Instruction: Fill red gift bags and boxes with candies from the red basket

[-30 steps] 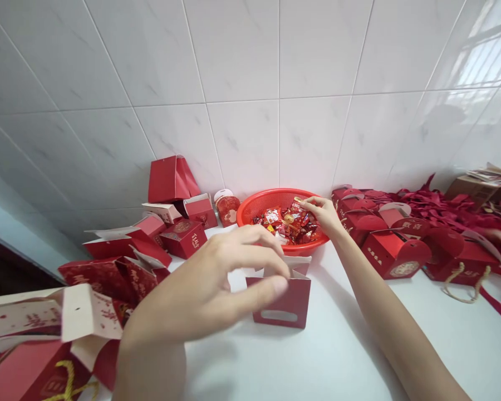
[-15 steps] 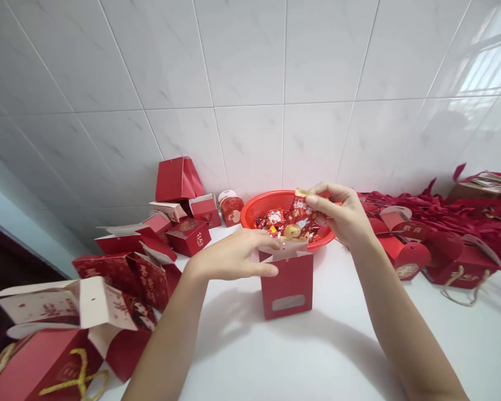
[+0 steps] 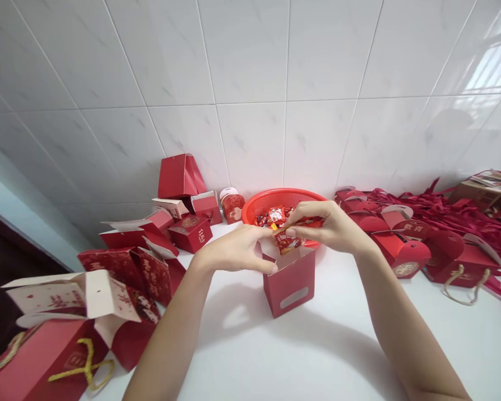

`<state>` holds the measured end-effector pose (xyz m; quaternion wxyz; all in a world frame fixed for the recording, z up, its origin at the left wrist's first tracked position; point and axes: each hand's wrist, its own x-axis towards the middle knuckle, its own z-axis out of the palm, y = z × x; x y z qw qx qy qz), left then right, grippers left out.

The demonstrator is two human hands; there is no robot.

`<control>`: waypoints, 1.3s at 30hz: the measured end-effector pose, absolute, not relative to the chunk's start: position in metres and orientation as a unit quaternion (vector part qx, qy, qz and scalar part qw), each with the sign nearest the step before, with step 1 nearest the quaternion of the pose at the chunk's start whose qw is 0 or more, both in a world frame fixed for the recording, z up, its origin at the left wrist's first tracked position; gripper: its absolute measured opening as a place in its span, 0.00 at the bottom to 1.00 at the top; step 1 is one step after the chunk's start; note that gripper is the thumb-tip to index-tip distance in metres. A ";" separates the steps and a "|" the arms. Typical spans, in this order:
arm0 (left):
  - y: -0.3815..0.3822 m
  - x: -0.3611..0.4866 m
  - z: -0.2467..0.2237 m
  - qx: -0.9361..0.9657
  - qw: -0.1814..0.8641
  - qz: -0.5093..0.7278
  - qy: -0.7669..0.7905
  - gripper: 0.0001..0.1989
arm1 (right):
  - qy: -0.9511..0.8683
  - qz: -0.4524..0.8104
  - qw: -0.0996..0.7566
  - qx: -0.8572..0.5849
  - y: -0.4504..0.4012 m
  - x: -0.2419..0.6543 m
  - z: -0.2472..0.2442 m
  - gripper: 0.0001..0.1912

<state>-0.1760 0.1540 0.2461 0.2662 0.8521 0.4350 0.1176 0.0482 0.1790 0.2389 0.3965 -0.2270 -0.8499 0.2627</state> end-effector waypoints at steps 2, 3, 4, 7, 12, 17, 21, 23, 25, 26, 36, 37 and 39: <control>0.155 -0.177 0.245 0.854 0.264 0.118 0.432 0.16 | -0.856 0.264 0.375 -0.237 0.180 0.047 0.237 0.09; 0.155 -0.177 0.245 0.854 0.263 0.119 0.432 0.17 | -0.856 0.264 0.372 -0.243 0.180 0.046 0.237 0.10; 0.155 -0.177 0.245 0.853 0.264 0.120 0.434 0.17 | -0.854 0.266 0.372 -0.249 0.180 0.045 0.237 0.10; 0.154 -0.177 0.246 0.840 0.273 0.117 0.454 0.21 | -0.849 0.275 0.372 -0.256 0.179 0.043 0.238 0.11; 0.159 -0.178 0.246 0.828 0.279 0.125 0.470 0.20 | -0.829 0.274 0.395 -0.287 0.179 0.039 0.236 0.18; 0.174 -0.188 0.239 0.828 0.276 0.154 0.463 0.19 | -0.788 0.298 0.428 -0.328 0.181 0.034 0.232 0.24; 0.186 -0.195 0.231 0.824 0.279 0.185 0.457 0.18 | -0.762 0.332 0.442 -0.338 0.180 0.031 0.231 0.24; 0.191 -0.196 0.227 0.820 0.277 0.206 0.455 0.17 | -0.742 0.370 0.442 -0.343 0.179 0.031 0.232 0.23; 0.195 -0.197 0.225 0.818 0.281 0.219 0.451 0.16 | -0.720 0.408 0.440 -0.348 0.179 0.031 0.232 0.21; 0.195 -0.197 0.224 0.818 0.286 0.220 0.447 0.16 | -0.709 0.424 0.441 -0.350 0.179 0.032 0.232 0.19; 0.165 -0.180 0.241 0.853 0.304 0.145 0.399 0.24 | -0.691 0.466 0.479 -0.275 0.176 0.030 0.233 0.05; 0.163 -0.179 0.241 0.856 0.299 0.142 0.397 0.23 | -0.703 0.462 0.472 -0.264 0.175 0.028 0.232 0.04; 0.163 -0.177 0.242 0.858 0.289 0.136 0.401 0.18 | -0.726 0.464 0.444 -0.246 0.174 0.026 0.230 0.03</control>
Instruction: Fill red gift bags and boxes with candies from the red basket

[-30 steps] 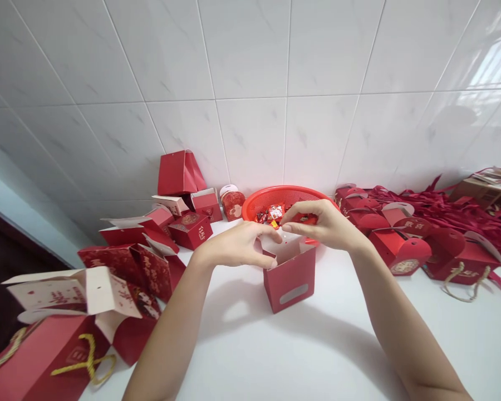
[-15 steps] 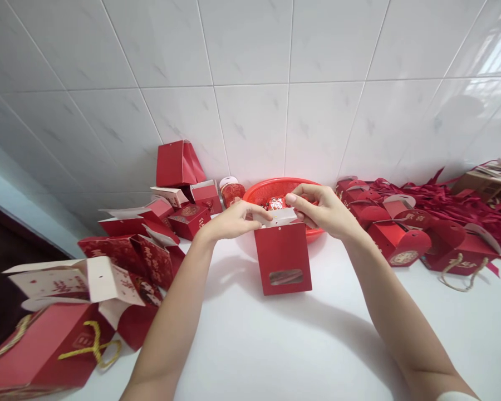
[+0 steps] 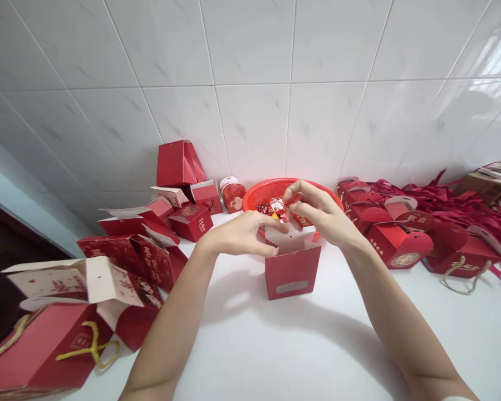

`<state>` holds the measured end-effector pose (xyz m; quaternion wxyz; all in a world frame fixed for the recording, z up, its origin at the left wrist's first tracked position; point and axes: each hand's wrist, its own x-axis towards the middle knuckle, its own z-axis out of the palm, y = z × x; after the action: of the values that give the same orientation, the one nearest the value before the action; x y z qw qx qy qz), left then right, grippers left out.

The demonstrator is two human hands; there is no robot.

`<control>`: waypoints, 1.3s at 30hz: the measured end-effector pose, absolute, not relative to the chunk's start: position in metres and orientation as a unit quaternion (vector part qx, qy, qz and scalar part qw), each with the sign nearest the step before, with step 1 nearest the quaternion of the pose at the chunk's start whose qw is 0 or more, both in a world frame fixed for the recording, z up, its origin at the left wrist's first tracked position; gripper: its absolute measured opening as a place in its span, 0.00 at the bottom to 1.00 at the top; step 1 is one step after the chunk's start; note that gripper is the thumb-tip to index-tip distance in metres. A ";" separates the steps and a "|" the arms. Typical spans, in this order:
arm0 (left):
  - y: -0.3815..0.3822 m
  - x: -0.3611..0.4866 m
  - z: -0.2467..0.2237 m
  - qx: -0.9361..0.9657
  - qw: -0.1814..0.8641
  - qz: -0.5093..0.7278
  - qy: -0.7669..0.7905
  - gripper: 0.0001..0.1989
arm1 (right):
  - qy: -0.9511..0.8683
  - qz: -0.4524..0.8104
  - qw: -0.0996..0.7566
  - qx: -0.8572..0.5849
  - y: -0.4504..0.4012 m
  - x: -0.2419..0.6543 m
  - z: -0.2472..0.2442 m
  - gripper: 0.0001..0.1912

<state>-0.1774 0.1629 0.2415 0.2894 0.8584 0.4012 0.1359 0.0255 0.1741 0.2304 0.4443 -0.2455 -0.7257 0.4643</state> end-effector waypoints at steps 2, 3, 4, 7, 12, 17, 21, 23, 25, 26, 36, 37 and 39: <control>0.164 -0.177 0.242 0.857 0.286 0.132 0.407 0.12 | -0.751 0.464 0.409 -0.231 0.174 0.024 0.228 0.02; 0.164 -0.178 0.242 0.856 0.287 0.131 0.408 0.10 | -0.762 0.461 0.394 -0.227 0.175 0.023 0.227 0.03; 0.165 -0.178 0.242 0.856 0.290 0.131 0.409 0.10 | -0.770 0.456 0.385 -0.225 0.175 0.023 0.227 0.03; 0.164 -0.178 0.243 0.854 0.301 0.133 0.402 0.10 | -0.772 0.452 0.382 -0.231 0.176 0.024 0.228 0.03; 0.166 -0.179 0.241 0.855 0.298 0.135 0.403 0.09 | -0.768 0.468 0.373 -0.228 0.173 0.027 0.231 0.04; 0.167 -0.183 0.238 0.853 0.311 0.139 0.396 0.13 | -0.796 0.447 0.343 -0.220 0.172 0.032 0.232 0.04; 0.166 -0.182 0.239 0.846 0.330 0.152 0.389 0.18 | -0.827 0.387 0.344 -0.218 0.170 0.038 0.237 0.08; 0.165 -0.182 0.240 0.844 0.338 0.152 0.389 0.21 | -0.834 0.367 0.352 -0.215 0.169 0.042 0.241 0.09; 0.165 -0.183 0.240 0.845 0.340 0.147 0.387 0.22 | -0.836 0.344 0.366 -0.221 0.167 0.047 0.243 0.10; 0.166 -0.183 0.240 0.846 0.338 0.145 0.386 0.22 | -0.835 0.334 0.373 -0.227 0.167 0.049 0.244 0.10; 0.166 -0.180 0.235 0.872 0.249 0.213 0.362 0.20 | -0.832 0.238 0.391 -0.314 0.177 0.064 0.241 0.13; 0.167 -0.180 0.234 0.864 0.239 0.251 0.366 0.21 | -0.833 0.236 0.386 -0.319 0.177 0.065 0.240 0.14; 0.168 -0.181 0.233 0.831 0.229 0.336 0.380 0.21 | -0.838 0.235 0.370 -0.326 0.177 0.066 0.239 0.16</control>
<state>-0.1806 0.1684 0.2333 0.2294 0.8306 0.3803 0.3360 0.0662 0.1774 0.2392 0.3702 -0.3262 -0.8375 0.2347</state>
